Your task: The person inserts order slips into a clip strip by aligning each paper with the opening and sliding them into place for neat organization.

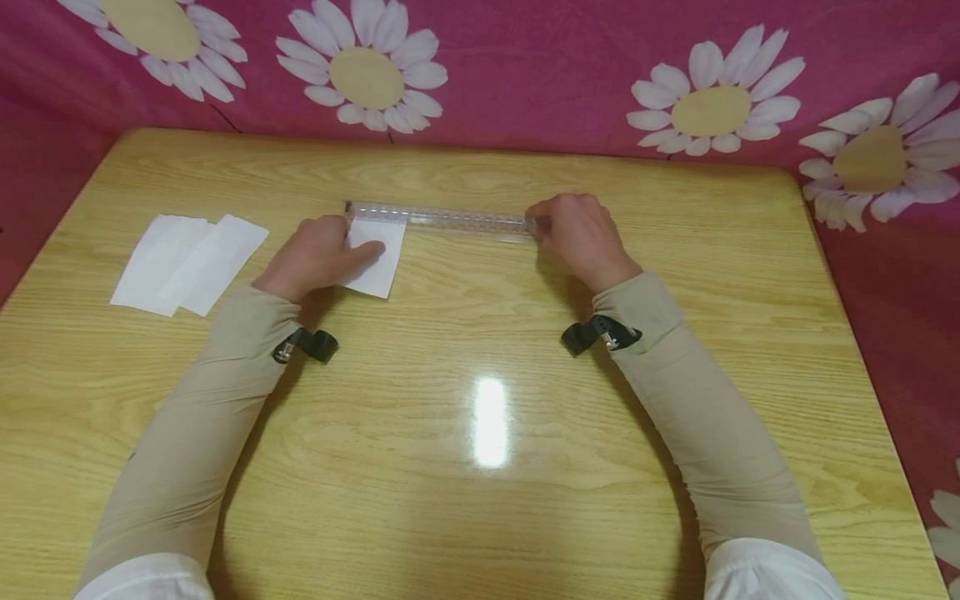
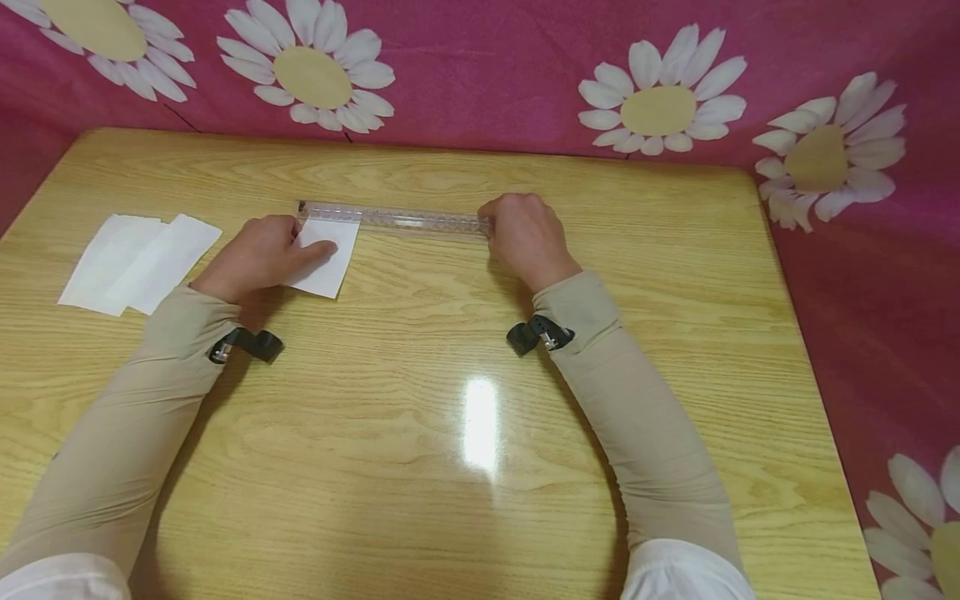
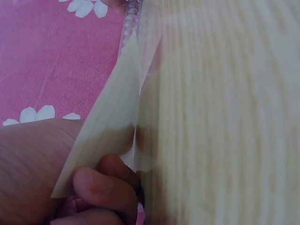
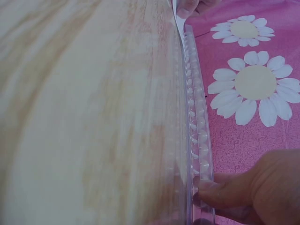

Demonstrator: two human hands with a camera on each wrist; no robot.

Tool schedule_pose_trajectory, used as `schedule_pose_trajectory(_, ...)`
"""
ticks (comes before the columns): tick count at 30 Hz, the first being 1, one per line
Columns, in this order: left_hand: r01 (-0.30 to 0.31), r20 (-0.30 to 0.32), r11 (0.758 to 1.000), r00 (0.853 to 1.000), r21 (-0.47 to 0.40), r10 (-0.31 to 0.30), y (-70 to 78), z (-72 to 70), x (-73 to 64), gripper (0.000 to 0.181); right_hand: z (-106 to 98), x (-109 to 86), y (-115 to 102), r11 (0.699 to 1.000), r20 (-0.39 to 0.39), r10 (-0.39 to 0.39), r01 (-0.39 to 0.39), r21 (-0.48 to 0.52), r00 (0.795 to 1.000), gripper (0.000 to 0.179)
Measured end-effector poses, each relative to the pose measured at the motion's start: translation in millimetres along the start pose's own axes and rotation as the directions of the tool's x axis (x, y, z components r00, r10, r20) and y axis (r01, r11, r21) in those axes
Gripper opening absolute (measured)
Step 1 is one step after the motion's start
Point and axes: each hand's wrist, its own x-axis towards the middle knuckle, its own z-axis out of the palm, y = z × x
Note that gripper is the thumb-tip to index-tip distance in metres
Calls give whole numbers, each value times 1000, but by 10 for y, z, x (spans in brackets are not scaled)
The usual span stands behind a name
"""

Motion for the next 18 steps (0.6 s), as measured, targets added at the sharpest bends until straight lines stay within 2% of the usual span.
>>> schedule_pose_trajectory(18,-7,20,1000,1000,21,6,41,0,6,53,-7,-6,-2,1000,14,11,-11,9,1000,30)
